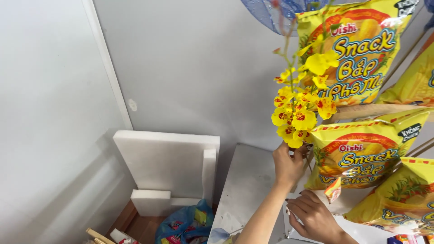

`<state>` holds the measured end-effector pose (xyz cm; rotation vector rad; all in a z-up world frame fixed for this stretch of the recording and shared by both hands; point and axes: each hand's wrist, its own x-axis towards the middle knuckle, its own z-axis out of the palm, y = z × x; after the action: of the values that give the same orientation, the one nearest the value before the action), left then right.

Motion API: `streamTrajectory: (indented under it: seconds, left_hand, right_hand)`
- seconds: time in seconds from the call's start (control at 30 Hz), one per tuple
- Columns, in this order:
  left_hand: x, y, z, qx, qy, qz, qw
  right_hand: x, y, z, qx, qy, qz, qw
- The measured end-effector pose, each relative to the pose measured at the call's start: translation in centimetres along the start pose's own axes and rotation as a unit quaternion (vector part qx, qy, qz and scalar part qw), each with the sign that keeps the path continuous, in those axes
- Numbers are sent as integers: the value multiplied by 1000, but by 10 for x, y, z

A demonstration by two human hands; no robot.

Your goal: Assembling a decorative gift arrangement by taping artificial flowers to wooden sticks and inserting them into a foam base alongside snack bags.

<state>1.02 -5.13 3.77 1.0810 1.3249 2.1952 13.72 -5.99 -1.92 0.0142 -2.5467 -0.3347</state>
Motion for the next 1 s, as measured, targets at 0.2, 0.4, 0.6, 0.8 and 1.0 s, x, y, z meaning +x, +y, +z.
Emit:
streamTrajectory:
  seconds: [0.2,0.4,0.6,0.8,1.0]
  left_hand:
    - [-1,-9,0,57,-57,-18,997]
    - [3,-28,9,-33,-98,-38,994]
    - [3,-23,11,35,-112,-16,993]
    - [5,-23,13,27,-127,-35,991]
    - [4,-36,15,66,-112,-25,991]
  right_hand:
    - [-6,2,-3,23,-10,4,1000]
    - [-3,3,-9,19,20,-5,1000]
    - [-4,3,-12,27,26,2,999]
    - [-12,5,-8,26,30,9,999]
    - [-13,6,-10,26,31,8,999]
